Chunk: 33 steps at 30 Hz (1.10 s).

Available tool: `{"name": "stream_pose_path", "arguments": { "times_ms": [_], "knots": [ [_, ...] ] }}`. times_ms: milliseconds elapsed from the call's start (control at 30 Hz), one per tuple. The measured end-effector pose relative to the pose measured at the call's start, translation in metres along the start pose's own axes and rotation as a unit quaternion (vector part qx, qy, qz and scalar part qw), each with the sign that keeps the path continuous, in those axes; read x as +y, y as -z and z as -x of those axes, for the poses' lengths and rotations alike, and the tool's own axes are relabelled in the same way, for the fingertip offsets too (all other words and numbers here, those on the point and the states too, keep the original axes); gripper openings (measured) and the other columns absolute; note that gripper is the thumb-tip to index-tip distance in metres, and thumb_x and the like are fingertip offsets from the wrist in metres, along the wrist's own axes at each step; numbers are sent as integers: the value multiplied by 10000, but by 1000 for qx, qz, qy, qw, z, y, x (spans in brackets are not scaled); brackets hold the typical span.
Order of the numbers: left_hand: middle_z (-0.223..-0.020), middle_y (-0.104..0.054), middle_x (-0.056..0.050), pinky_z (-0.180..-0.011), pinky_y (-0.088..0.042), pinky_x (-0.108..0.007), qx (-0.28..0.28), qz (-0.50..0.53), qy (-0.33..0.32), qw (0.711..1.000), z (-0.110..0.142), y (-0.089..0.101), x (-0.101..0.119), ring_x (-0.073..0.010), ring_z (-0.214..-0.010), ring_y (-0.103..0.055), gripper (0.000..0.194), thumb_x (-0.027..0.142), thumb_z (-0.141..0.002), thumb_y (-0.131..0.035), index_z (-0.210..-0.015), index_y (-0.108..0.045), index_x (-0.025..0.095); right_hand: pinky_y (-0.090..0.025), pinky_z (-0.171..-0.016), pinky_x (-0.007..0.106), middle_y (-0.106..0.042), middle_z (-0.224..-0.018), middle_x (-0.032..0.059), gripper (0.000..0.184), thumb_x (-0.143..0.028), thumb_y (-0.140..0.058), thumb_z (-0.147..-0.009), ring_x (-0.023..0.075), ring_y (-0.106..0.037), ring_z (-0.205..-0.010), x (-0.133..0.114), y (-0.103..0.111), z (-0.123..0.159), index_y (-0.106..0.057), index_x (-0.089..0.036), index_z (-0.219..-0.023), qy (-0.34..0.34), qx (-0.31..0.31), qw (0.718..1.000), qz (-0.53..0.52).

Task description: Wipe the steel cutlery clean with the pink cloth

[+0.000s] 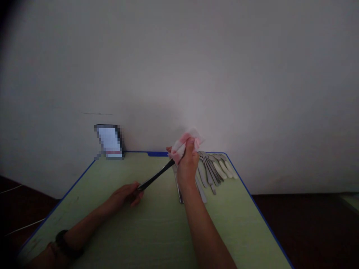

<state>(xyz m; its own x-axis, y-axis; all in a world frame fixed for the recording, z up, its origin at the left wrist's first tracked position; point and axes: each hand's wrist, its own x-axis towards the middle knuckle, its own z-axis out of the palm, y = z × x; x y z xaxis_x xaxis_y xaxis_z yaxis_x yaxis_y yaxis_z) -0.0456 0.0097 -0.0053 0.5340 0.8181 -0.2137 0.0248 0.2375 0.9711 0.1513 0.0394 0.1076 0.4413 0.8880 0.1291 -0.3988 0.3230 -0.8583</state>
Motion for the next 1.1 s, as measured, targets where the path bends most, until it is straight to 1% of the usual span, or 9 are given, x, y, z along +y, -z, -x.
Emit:
{"name": "stream_pose_path", "arguments": {
  "times_ms": [200,367,467,600,700,833,900,967,1100],
  "knots": [
    [-513,-510,13,-520,-309,-242,-101,71,14,992,5,4,-1,-105,-482,-422,517,625,-838,-493,-716,-593,133,-532,-637,294,-616,-512,32,566,-686,-434,-804,165,-640,-577,5,-7,10,-571,-177,-597,16,-64,998,-21],
    [-548,-512,16,-548,-329,-243,-151,107,19,982,6,4,-4,-112,-519,-449,502,624,-850,-484,-793,-589,136,-522,-577,282,-659,-562,61,606,-697,-395,-818,170,-640,-570,11,-3,9,-628,-171,-627,13,-71,997,30],
    [-553,-499,24,-566,-338,-245,-132,93,26,987,2,2,-6,-111,-532,-451,475,606,-874,-460,-769,-552,152,-510,-539,277,-679,-584,75,620,-701,-421,-803,170,-635,-539,10,-1,8,-659,-157,-622,7,-63,995,74],
    [-513,-432,50,-554,-351,-255,-123,110,28,986,-2,1,-7,-108,-496,-429,514,673,-843,-437,-675,-445,187,-487,-508,272,-681,-593,69,610,-692,-445,-790,176,-629,-532,3,0,7,-678,-136,-692,2,-49,995,91],
    [-495,-410,55,-544,-355,-262,-117,95,34,988,-3,0,-7,-108,-479,-425,526,685,-837,-430,-644,-406,197,-424,-450,252,-604,-495,18,549,-642,-487,-790,139,-536,-440,-7,4,5,-622,-147,-597,41,-44,982,181],
    [-511,-420,47,-524,-343,-261,-27,66,-21,997,-4,-5,-9,-107,-478,-417,550,711,-823,-410,-617,-393,201,-284,-376,237,-455,-384,-44,479,-529,-598,-762,91,-384,-372,-19,17,-3,-484,-182,-453,94,-40,950,297],
    [-532,-438,38,-527,-341,-261,29,14,-58,998,-4,-7,-9,-111,-494,-417,547,704,-826,-415,-616,-406,199,-315,-391,239,-501,-406,-31,445,-507,-594,-775,107,-429,-394,-24,24,-9,-542,-172,-487,84,-50,953,287],
    [-543,-456,29,-540,-346,-263,66,-46,-80,994,-4,-7,-9,-116,-509,-422,535,680,-842,-415,-618,-428,195,-396,-447,249,-587,-468,-1,431,-520,-567,-795,141,-523,-455,-26,30,-14,-639,-149,-588,72,-54,962,256],
    [-557,-482,19,-556,-352,-261,72,-100,-88,988,-3,-5,-9,-123,-523,-430,532,645,-885,-357,-639,-467,187,-496,-552,283,-687,-582,56,528,-596,-508,-811,194,-643,-558,-27,30,-14,-720,-121,-718,40,-59,974,217]
  ]
}}
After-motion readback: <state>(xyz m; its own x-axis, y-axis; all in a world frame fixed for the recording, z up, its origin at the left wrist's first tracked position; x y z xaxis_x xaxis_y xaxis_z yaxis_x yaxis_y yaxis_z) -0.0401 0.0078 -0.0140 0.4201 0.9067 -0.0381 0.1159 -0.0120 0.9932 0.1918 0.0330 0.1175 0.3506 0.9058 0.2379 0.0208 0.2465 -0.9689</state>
